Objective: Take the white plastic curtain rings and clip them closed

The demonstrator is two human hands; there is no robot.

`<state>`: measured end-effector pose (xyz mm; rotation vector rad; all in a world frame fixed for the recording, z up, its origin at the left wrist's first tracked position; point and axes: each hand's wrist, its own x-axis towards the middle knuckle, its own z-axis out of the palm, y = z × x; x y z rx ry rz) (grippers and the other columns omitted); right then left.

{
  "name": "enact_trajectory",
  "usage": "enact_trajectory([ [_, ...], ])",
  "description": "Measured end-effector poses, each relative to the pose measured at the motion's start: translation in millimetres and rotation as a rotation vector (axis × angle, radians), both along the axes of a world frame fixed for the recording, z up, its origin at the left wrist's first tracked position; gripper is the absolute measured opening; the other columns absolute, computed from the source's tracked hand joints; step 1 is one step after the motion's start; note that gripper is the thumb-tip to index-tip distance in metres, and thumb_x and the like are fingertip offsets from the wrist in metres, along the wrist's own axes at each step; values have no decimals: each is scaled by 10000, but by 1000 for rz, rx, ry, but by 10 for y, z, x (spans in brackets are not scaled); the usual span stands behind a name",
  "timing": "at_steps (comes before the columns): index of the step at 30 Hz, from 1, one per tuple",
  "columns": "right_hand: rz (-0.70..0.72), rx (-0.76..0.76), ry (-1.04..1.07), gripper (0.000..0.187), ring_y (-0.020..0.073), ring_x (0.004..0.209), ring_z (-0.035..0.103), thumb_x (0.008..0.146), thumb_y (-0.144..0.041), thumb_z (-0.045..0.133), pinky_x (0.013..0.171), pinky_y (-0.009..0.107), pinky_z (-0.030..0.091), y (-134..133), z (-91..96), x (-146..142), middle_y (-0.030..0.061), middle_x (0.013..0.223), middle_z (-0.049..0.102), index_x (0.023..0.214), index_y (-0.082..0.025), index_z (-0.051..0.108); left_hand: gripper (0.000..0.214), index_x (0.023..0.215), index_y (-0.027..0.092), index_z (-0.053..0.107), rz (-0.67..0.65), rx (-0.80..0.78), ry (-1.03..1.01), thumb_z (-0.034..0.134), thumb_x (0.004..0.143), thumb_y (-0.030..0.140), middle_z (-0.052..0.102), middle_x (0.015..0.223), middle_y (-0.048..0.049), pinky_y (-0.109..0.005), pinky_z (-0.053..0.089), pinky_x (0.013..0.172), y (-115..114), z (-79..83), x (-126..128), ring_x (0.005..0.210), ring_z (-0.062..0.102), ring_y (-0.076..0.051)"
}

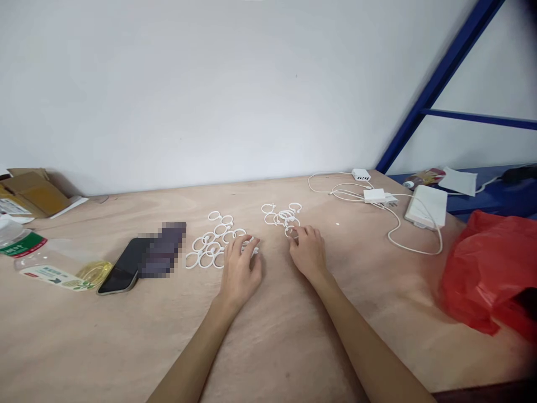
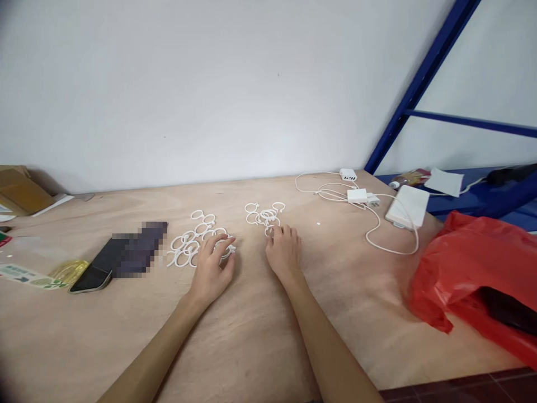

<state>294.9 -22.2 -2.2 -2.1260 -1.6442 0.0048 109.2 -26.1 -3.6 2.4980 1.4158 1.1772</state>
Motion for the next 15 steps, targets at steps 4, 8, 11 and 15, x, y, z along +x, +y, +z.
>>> enact_trajectory([
  [4,-2,32,37,238,258,1019,507,891,-231,477,829,344,356,4,6,-1,105,1031,661,1070,-177,625,352,1139,201,572,-14,0,-14,516,806,101,556,1160,-105,-458,434,945,-10,18,5,1105,498,-256],
  [8,7,17,90,222,245,979,548,891,-219,459,805,331,365,12,35,21,102,983,689,1014,-167,637,352,1136,197,569,-30,0,-25,513,804,95,559,1152,-103,-453,429,951,-7,20,4,1099,501,-252],
  [11,32,-9,187,217,227,912,582,844,-209,499,761,311,385,-5,77,65,80,933,694,1017,-174,625,357,1134,200,568,-36,-9,-31,512,799,89,560,1150,-99,-450,427,953,-3,13,2,1094,505,-248],
  [15,97,-60,327,358,179,775,597,716,-86,535,708,277,406,-52,116,131,45,905,688,1055,-182,596,362,1138,205,562,-32,-25,-33,508,800,89,556,1151,-97,-447,426,949,-5,9,4,1093,505,-248],
])
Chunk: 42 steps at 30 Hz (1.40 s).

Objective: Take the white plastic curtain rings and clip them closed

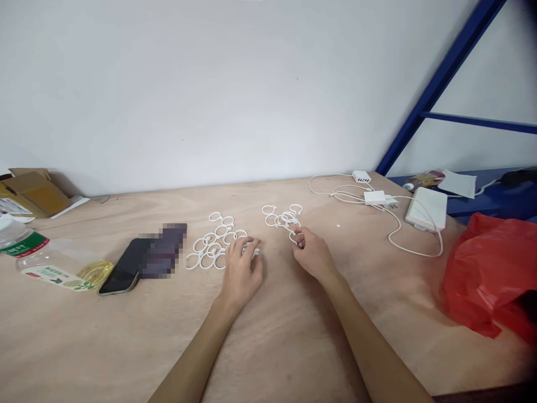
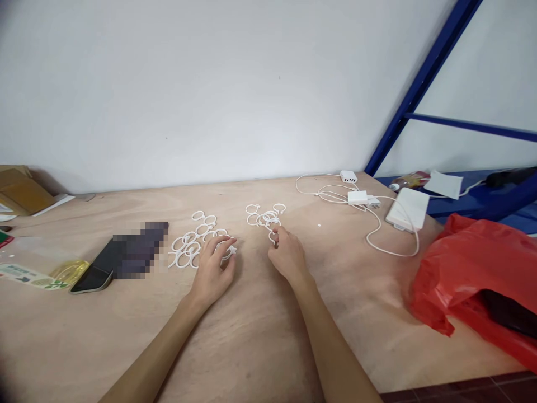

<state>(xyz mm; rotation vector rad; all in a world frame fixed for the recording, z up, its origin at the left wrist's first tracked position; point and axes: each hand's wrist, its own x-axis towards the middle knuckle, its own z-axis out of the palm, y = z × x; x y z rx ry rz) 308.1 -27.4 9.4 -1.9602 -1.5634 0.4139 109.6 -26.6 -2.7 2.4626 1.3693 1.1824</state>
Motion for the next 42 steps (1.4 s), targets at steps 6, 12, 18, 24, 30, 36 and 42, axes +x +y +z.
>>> enact_trajectory([
  [6,-40,91,184,185,169,682,585,755,-202,543,678,293,429,-9,13,-4,49,805,677,911,-176,641,349,1143,214,555,-19,-7,-15,506,814,107,561,1147,-95,-447,425,945,-2,-4,3,1087,512,-242],
  [12,-142,225,609,213,159,633,557,714,-360,627,622,291,424,36,71,-22,26,713,658,818,-178,663,318,1140,219,560,-70,-3,-26,552,824,186,579,1137,-93,-440,425,942,-34,15,30,1074,530,-238],
  [18,71,-13,1239,288,94,571,473,595,-359,782,582,250,392,-31,171,-169,-10,665,601,785,-158,701,424,1186,211,534,-89,-50,-79,642,795,331,613,1144,-102,-454,430,945,-111,46,103,1079,549,-259],
  [24,315,-133,1451,203,78,570,432,680,-348,755,535,227,346,-97,195,-377,-13,627,567,722,-153,717,329,1093,211,584,-137,-177,-263,649,790,321,657,1009,-65,-359,492,851,-113,96,129,943,603,-202],
  [30,375,-163,1523,155,118,716,539,694,-320,741,668,242,401,-107,219,-395,13,723,645,720,-168,721,186,883,192,610,-50,-261,-336,661,749,310,631,816,-21,-308,478,730,-114,173,145,768,573,-162],
  [36,435,-199,1539,126,115,685,541,690,-301,740,693,249,409,-112,204,-435,0,735,652,749,-192,720,127,792,189,584,-32,-263,-352,645,737,286,595,732,6,-280,452,672,-126,202,140,694,529,-138],
  [42,457,-125,1466,155,126,681,537,706,-337,709,687,257,401,-106,163,-501,5,696,639,692,-184,690,119,727,186,557,-34,-234,-316,622,739,285,550,673,22,-263,429,636,-118,181,141,654,504,-127],
])
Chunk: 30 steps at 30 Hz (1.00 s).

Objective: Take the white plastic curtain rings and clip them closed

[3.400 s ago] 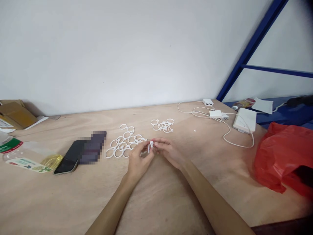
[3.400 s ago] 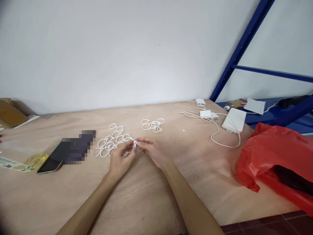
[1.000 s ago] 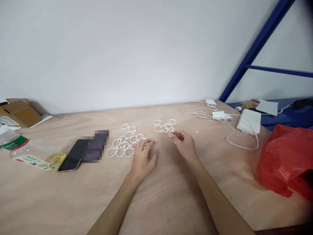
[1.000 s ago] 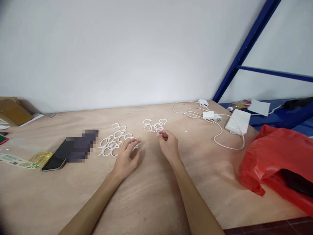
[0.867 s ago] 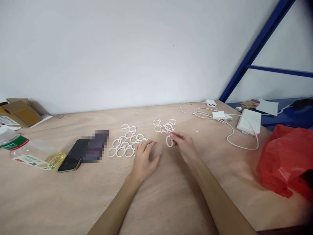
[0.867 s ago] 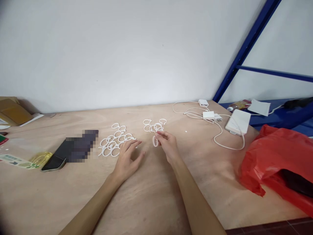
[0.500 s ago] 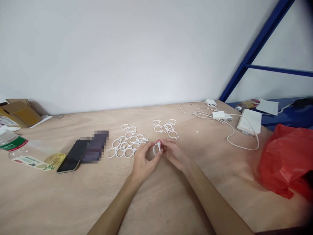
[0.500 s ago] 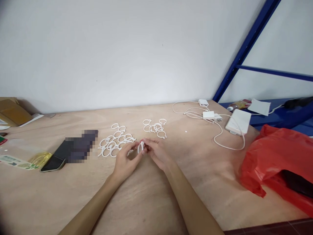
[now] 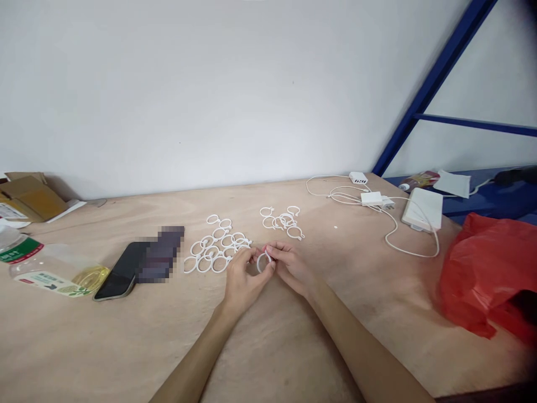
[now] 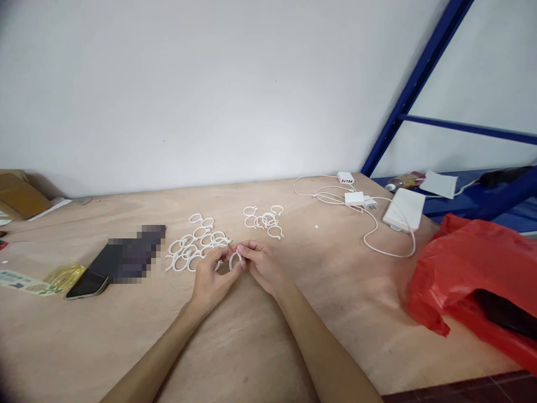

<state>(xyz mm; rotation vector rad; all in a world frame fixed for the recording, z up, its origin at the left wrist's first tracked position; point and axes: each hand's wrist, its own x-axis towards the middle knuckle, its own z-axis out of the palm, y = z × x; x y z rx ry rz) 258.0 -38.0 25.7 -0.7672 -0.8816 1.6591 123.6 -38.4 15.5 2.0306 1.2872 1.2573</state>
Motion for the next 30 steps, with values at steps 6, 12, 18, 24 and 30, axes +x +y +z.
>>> enact_trajectory([
  [6,-337,148,-551,187,151,656,531,754,-343,608,656,280,409,45,-72,58,11,680,624,678,-183,663,129,857,188,623,17,21,90,606,756,265,631,799,-21,-310,477,722,38,-66,-23,773,572,-170],
  [12,-608,190,-1507,322,247,884,592,805,-251,527,799,357,400,80,-199,336,119,944,659,1104,-171,614,272,1005,220,642,135,185,292,646,735,245,649,990,-71,-442,452,863,70,-116,-98,956,529,-265],
  [18,-488,113,-1731,232,250,887,616,837,-241,498,783,352,371,106,-221,438,114,915,694,1006,-198,650,390,1088,230,625,256,206,444,577,714,130,567,1146,-115,-532,400,871,90,-131,-154,1041,451,-336],
  [24,-527,218,-1409,239,183,738,597,711,-100,499,726,293,423,113,-218,403,21,724,651,873,-195,646,401,1156,231,581,194,205,373,555,763,157,537,1185,-116,-530,387,911,72,-106,-120,1097,454,-320],
  [30,-449,599,-1184,345,201,911,555,680,-7,443,826,332,449,7,-161,144,61,915,633,884,-206,638,505,1254,227,505,39,237,254,623,763,239,563,1193,-101,-444,416,942,56,-108,-77,1098,516,-265],
])
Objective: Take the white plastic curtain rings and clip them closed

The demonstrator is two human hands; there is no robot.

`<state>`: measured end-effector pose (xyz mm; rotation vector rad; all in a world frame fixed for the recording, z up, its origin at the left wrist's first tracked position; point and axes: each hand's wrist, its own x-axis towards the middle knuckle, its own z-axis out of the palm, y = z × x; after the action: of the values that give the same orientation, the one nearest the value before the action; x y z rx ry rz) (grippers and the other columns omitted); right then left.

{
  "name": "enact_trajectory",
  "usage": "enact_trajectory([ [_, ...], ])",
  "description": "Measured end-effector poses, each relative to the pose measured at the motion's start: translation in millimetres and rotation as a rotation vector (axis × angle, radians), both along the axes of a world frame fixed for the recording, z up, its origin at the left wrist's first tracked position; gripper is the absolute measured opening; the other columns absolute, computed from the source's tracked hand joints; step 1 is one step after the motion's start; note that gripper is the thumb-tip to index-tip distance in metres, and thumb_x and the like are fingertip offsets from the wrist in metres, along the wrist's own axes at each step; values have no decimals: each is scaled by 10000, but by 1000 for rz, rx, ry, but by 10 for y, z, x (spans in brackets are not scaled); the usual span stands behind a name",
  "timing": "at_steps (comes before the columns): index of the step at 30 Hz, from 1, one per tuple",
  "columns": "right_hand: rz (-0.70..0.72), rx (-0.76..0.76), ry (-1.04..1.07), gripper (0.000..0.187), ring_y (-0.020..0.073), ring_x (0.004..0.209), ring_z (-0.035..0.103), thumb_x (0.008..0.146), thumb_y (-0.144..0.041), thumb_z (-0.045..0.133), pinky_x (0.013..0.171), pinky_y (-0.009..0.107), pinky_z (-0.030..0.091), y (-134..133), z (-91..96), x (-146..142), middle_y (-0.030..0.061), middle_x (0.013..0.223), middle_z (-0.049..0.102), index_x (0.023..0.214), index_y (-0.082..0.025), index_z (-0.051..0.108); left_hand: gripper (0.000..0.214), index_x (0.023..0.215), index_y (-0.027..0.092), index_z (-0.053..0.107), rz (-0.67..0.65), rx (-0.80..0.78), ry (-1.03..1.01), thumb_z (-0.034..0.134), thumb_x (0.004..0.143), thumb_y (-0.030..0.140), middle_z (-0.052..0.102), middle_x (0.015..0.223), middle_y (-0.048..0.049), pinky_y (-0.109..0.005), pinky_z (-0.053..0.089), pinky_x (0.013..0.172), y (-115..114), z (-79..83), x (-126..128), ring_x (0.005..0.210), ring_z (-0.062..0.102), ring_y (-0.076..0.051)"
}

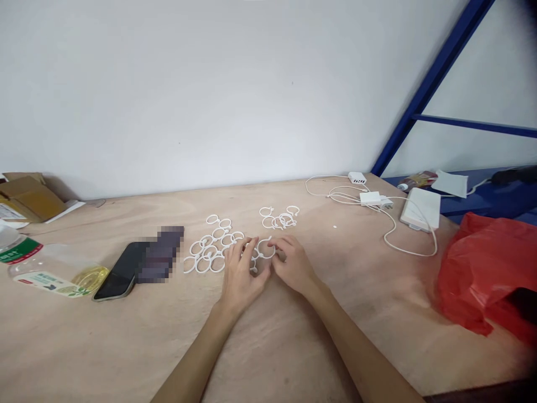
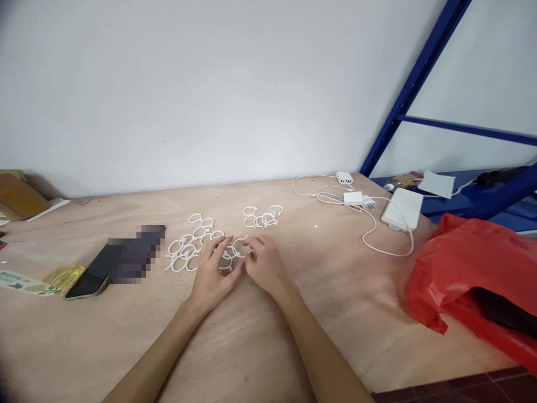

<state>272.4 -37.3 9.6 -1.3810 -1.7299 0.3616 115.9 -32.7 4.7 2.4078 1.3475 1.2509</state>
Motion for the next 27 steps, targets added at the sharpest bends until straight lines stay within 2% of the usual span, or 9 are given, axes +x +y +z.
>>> enact_trajectory([
  [4,99,37,105,381,194,886,558,693,11,424,809,334,455,-55,43,-114,50,882,633,873,-224,664,423,1175,237,568,-20,-41,-25,628,757,202,666,1060,-60,-433,429,914,19,-5,-10,994,575,-239],
  [8,123,-24,285,393,183,858,563,700,-22,427,770,317,448,-58,58,-144,37,897,651,888,-240,695,386,1133,222,593,2,1,-45,645,752,210,692,1003,-59,-425,453,875,26,6,-16,931,605,-233],
  [10,131,-99,468,359,170,803,565,697,-59,443,737,301,440,-44,69,-153,23,858,652,869,-239,701,361,1114,214,601,4,45,-73,652,757,232,700,944,-56,-408,475,838,24,13,-14,878,625,-223],
  [13,152,-264,870,304,144,686,549,699,-143,521,676,278,424,-20,104,-166,-11,737,630,945,-231,677,327,1081,206,611,-24,99,-133,654,759,242,700,840,-33,-368,501,775,16,30,-6,787,640,-195],
  [16,242,-456,1141,258,131,672,543,719,-263,625,634,257,397,-13,151,-184,-7,716,628,965,-203,674,296,1056,194,621,-58,132,-177,642,762,219,691,786,-23,-328,509,720,0,56,8,725,630,-170],
  [18,315,-539,1202,227,131,705,551,717,-322,675,634,251,388,-20,175,-200,7,731,633,899,-188,695,269,1030,178,633,-64,155,-186,635,763,210,681,757,-27,-307,505,674,-14,73,18,686,611,-161],
  [21,367,-556,1243,204,129,733,554,699,-339,722,648,245,387,-28,182,-217,2,726,628,839,-192,707,241,1005,167,647,-61,148,-181,623,772,223,668,721,-26,-291,494,637,-38,89,30,647,587,-152],
  [27,450,-592,1260,157,105,642,518,713,-316,731,653,238,394,-11,133,-168,-15,648,590,740,-168,687,164,922,203,670,-90,-13,-146,555,807,222,678,748,-12,-269,486,648,-80,80,44,660,588,-137],
])
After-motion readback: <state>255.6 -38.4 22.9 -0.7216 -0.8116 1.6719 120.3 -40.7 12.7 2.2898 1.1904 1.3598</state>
